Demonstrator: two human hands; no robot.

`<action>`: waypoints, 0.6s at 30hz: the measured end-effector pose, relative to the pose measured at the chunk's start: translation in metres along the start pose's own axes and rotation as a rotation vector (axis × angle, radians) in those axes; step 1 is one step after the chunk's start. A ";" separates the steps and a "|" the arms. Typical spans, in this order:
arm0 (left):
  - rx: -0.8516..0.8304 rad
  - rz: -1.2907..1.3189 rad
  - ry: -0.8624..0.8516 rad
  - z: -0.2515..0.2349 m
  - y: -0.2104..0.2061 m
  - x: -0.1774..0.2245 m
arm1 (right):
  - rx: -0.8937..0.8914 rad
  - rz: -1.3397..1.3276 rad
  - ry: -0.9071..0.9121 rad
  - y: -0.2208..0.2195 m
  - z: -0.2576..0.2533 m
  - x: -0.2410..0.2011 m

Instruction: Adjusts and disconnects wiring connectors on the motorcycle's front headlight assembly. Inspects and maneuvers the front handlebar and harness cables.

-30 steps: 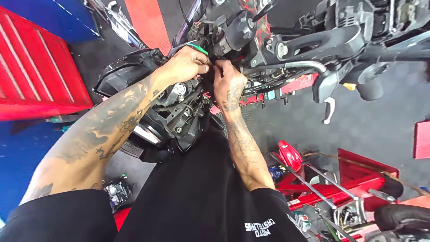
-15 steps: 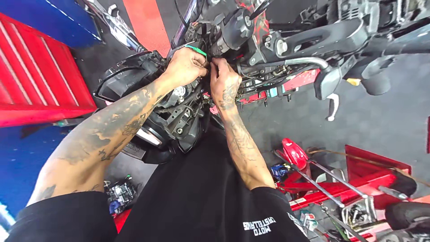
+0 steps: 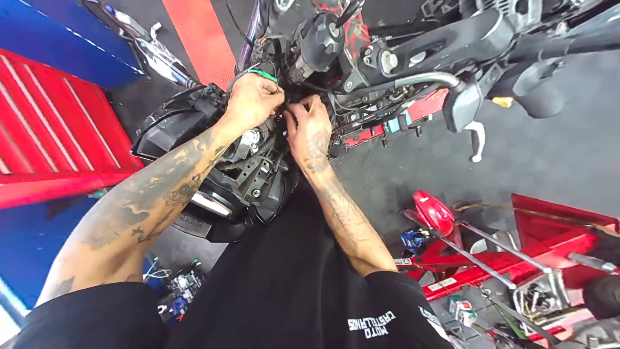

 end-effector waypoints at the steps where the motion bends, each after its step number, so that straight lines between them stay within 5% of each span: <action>1: 0.001 -0.005 0.000 0.001 0.000 0.000 | -0.015 0.024 -0.021 -0.003 -0.002 -0.001; 13: -0.121 -0.198 0.119 0.010 0.007 0.024 | -0.126 0.105 -0.268 -0.024 -0.036 0.003; 18: -0.111 -0.020 -0.077 0.002 0.008 0.012 | -0.100 0.098 -0.223 -0.031 -0.034 0.006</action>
Point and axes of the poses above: each hand's wrist, its own z-axis away from the middle knuckle, its own y-axis out of the back of the hand, x = y × z, the point moved 4 cm from there along -z, towards the middle knuckle, and after that the axes turned 8 degrees about -y, right-handed, at the moved point
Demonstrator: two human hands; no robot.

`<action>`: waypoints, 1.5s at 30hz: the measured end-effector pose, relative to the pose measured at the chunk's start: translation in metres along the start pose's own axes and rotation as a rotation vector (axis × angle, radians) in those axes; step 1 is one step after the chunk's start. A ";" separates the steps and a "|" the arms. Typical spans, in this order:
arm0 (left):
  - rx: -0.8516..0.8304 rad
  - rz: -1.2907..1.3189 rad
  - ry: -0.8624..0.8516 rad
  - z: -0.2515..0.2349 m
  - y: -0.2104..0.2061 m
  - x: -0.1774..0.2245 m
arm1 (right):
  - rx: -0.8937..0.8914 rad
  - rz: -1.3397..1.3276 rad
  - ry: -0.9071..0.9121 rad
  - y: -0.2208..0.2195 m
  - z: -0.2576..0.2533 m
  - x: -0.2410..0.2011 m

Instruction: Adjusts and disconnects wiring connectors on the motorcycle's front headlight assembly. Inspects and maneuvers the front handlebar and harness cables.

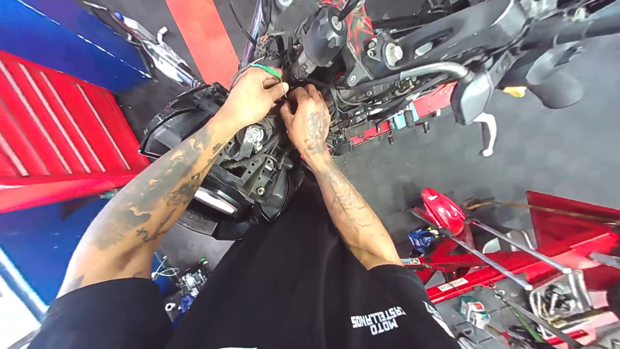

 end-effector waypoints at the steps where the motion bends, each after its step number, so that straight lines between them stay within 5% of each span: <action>1: -0.030 0.063 -0.043 -0.002 -0.001 -0.001 | 0.015 0.003 0.013 0.000 0.002 0.000; 5: -0.139 0.152 -0.063 -0.002 0.002 -0.003 | 0.054 -0.052 0.097 -0.001 0.002 0.003; 24: -0.075 -0.026 0.000 0.003 0.004 0.000 | -0.056 -0.061 0.113 0.024 0.025 -0.002; 40: 0.073 -0.057 -0.026 -0.002 -0.005 -0.005 | 0.072 -0.131 0.101 0.024 0.028 0.002; 45: -0.001 -0.135 0.056 -0.004 -0.003 -0.008 | 0.086 -0.133 0.136 0.020 0.029 0.003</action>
Point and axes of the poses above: each hand's wrist, its own z-axis away from the middle knuckle, its own y-axis out of the back of the hand, x = y × z, the point moved 4 cm from there along -z, towards the middle knuckle, and after that the axes turned 8 degrees about -y, right-handed, at the moved point
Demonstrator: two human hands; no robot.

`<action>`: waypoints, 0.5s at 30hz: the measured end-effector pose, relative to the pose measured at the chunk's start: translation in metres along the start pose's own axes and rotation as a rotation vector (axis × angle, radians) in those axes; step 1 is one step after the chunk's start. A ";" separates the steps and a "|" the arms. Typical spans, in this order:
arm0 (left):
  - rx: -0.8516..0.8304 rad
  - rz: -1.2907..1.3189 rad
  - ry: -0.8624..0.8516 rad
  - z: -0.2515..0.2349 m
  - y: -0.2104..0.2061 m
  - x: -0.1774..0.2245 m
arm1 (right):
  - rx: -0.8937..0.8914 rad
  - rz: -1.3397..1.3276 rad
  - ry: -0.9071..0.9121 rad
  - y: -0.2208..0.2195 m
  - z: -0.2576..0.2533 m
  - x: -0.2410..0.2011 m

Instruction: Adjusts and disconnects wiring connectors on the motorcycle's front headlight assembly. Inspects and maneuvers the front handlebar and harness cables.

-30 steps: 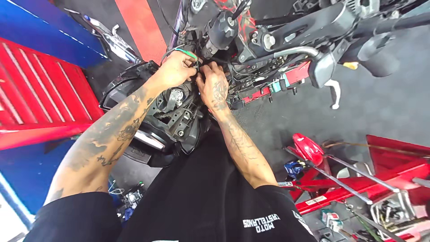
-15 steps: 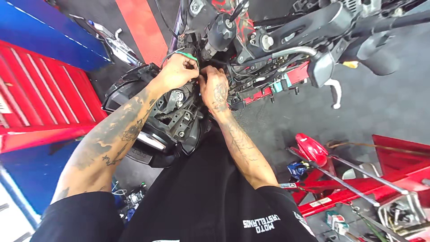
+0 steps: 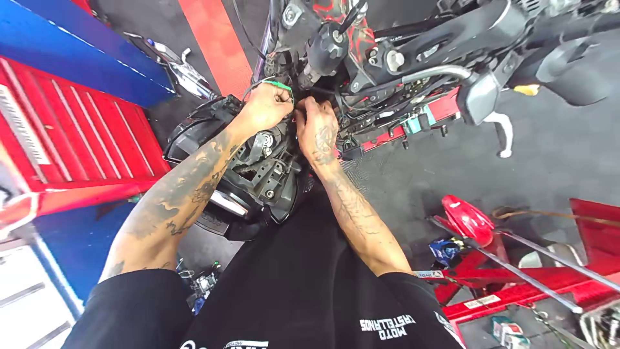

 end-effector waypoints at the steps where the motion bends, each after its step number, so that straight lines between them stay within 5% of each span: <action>1: -0.025 -0.007 0.019 0.000 0.000 0.001 | 0.007 0.004 0.010 -0.001 0.000 0.001; 10: -0.061 0.144 0.056 0.006 0.003 0.007 | -0.190 -0.061 0.038 0.011 -0.006 -0.001; 15: -0.109 0.202 0.070 0.007 0.004 0.008 | -0.080 -0.089 0.049 0.010 -0.003 0.000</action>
Point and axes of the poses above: each hand's wrist, its own z-axis away from the middle knuckle, its own y-axis out of the back of the hand, x = y × z, the point moved 4 cm from there along -z, towards the middle knuckle, and after that the axes turned 8 degrees about -y, right-handed, at the moved point
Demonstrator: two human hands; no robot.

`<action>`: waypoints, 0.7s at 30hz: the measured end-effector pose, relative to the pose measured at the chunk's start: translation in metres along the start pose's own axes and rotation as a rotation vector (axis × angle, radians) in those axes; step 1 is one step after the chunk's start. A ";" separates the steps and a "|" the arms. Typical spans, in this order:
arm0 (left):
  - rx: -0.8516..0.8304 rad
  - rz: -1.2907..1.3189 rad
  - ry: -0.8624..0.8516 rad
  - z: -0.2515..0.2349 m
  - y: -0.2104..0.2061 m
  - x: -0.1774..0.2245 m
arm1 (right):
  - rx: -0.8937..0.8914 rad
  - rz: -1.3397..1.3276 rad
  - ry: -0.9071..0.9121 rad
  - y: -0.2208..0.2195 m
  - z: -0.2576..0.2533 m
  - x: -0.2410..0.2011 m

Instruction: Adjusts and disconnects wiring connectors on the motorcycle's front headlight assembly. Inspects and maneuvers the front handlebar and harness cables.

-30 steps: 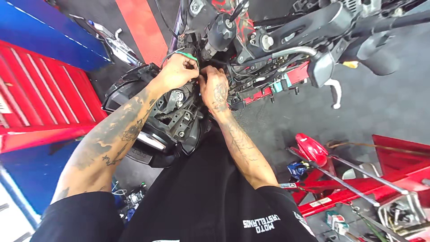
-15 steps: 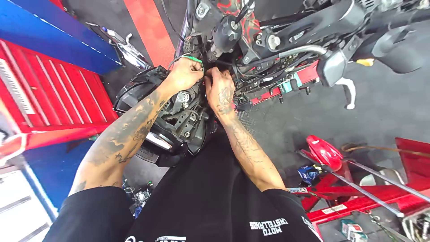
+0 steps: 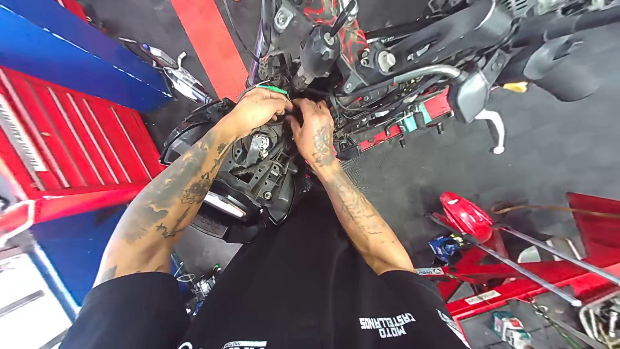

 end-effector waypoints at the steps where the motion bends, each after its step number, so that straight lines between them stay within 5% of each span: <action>1: 0.010 0.004 0.004 0.000 0.000 0.000 | 0.017 -0.012 0.004 0.000 0.001 0.000; 21: 0.000 -0.033 -0.279 -0.006 -0.006 -0.009 | 0.092 0.059 0.069 0.018 0.000 0.007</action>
Point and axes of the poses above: each hand's wrist, its own z-axis away from the middle knuckle, its own y-axis out of the back of the hand, x = y × z, the point moved 4 cm from there along -z, towards the middle knuckle, and after that the axes turned 8 degrees about -y, right-handed, at the moved point
